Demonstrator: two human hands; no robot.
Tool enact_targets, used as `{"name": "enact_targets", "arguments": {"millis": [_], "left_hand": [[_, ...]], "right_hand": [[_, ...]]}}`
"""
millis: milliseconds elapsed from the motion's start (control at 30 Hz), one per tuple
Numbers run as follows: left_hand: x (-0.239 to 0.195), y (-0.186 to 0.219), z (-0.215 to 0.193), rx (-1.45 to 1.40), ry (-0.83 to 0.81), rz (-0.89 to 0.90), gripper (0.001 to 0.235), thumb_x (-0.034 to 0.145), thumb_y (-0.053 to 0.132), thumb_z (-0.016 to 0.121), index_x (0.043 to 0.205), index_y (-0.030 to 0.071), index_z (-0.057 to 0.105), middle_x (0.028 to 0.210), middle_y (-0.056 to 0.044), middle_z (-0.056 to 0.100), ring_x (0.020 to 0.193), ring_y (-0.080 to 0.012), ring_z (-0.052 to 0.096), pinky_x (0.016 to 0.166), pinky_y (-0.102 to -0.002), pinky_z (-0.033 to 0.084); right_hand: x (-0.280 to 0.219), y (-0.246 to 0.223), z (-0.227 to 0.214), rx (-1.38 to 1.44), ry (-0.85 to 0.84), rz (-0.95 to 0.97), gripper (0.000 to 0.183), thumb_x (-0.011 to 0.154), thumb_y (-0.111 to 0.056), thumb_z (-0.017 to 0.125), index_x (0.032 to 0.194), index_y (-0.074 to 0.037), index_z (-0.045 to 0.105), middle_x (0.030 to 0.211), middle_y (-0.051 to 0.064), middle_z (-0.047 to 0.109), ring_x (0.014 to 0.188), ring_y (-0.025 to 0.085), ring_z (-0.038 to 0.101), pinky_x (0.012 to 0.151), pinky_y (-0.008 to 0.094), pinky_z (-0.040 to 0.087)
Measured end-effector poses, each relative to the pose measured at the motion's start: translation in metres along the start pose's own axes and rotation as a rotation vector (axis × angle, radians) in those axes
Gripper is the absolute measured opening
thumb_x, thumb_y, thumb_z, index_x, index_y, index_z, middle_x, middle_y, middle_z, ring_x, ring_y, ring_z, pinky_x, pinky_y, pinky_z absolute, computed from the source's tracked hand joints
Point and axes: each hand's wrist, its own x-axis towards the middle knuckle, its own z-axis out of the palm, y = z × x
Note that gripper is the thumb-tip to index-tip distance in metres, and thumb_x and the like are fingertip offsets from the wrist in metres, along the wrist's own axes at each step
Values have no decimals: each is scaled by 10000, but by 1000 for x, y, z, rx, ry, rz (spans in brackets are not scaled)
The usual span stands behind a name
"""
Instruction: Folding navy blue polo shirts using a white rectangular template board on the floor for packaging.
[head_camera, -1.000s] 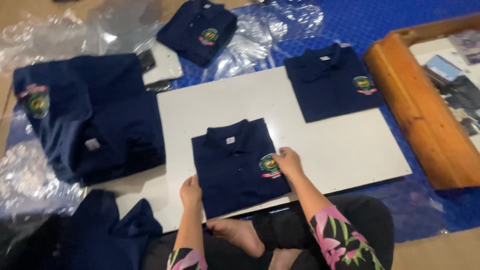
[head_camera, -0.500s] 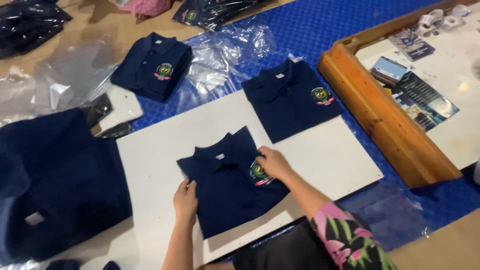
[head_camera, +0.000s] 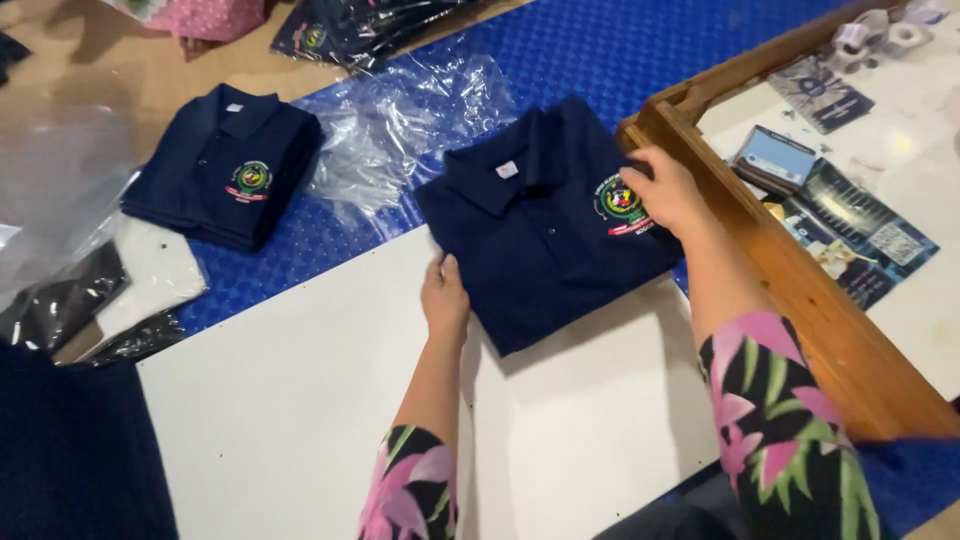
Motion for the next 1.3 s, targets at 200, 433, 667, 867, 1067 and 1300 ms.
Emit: {"name": "enact_targets", "arguments": {"millis": [200,433,667,867,1067,1300], "left_hand": [[-18,-33,8,-304,-203,-426,579,951,210,705,1454,-2,512,1044,-184,686,818,-245,743,718,-324,677],[-43,-47,22,-1,-293,-237,743,839,191,838,1477,41,489,896,-170,740,730,-277,749,571,-359,634],[-84,-18,26,414,-158,-81,652,955,295,721,1488,77,416,988,-169,756,1023,-369,728,853,-470,587],[-102,-31,21,450,-214,-51,745,880,344,796,1500,148,432,1030,-132,734,1077,-346,710,905,-462,575],[-157,-51,2,574,-316,125,701,905,288,751,1511,93,457,1256,-166,626,1270,-343,551,1104,-453,421],[-226,-75,-109,1043,-578,216,749,1004,571,395,1628,218,178,1720,-43,18,1578,-306,-76,1263,-512,-53]], "right_hand": [[-10,146,64,71,-85,405,436,1041,-576,595,1299,-234,680,1196,84,726,1180,305,651,951,466,525],[-37,72,48,-421,-189,340,484,1058,-629,446,1336,-278,630,1208,145,741,1190,351,669,973,507,525],[-73,117,88,-859,419,-41,268,1020,-470,642,1095,-215,609,765,36,681,710,270,732,632,443,597],[-108,19,94,-654,563,-207,663,792,-339,853,1381,-145,619,1419,201,535,1223,426,539,954,589,415],[-211,-71,141,-451,24,-125,748,907,-578,624,1527,-180,493,1647,237,341,1524,476,265,1169,702,156],[-270,-70,158,-525,-146,29,781,960,-597,436,1623,-236,234,1703,177,163,1546,425,172,1188,631,195]]}}
